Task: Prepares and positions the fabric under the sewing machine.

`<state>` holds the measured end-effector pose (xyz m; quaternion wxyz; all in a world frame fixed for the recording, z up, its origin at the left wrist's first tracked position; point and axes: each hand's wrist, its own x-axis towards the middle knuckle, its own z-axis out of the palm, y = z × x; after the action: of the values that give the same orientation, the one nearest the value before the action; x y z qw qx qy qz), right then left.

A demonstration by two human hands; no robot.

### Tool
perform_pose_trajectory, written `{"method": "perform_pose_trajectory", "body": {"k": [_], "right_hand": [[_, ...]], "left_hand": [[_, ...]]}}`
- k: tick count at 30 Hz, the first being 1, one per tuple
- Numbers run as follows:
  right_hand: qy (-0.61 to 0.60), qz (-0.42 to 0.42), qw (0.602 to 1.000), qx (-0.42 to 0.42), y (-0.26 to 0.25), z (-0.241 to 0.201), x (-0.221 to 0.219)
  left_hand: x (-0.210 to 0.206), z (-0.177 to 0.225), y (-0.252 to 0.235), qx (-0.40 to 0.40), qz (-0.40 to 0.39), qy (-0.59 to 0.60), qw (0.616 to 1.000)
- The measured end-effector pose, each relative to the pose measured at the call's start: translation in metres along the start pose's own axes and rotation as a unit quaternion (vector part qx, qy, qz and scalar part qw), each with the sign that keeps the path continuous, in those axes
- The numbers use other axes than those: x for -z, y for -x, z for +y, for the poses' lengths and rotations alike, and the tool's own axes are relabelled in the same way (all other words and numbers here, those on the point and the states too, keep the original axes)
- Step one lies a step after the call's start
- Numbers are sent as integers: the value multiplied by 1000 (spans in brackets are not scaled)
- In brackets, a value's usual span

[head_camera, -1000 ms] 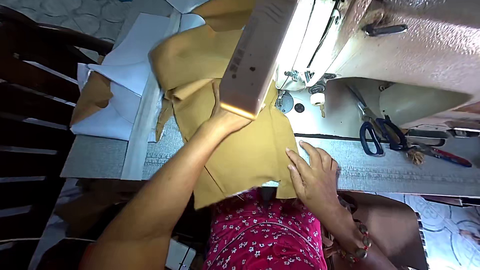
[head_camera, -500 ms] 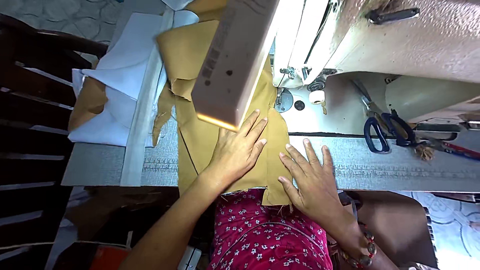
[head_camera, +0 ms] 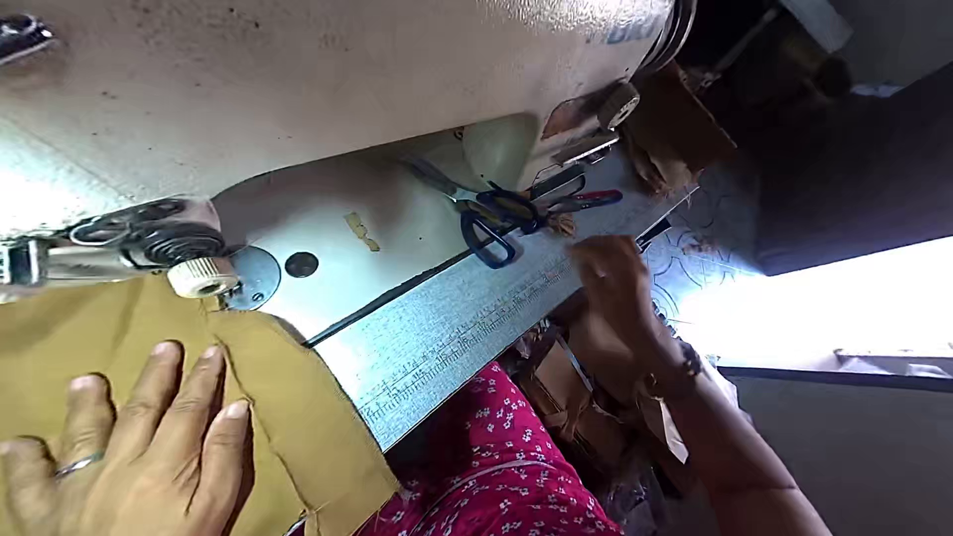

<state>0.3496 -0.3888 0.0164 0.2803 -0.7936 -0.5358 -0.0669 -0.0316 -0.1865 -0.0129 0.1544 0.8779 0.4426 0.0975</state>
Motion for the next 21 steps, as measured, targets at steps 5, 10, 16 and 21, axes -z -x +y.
{"method": "perform_pose_trajectory", "body": {"k": [5, 10, 16, 21], "right_hand": [[60, 19, 998, -14, -20, 23, 26], [23, -35, 999, 16, -35, 7, 15], [5, -104, 994, -13, -48, 7, -6], [10, -96, 995, 11, -54, 15, -8]], "left_hand": [[2, 2, -1, -2, 12, -5, 1000], [3, 5, 1, -4, 17, -10, 1000], [0, 3, 0, -13, 41, 6, 999], [-7, 2, 2, -15, 67, 7, 998]]}}
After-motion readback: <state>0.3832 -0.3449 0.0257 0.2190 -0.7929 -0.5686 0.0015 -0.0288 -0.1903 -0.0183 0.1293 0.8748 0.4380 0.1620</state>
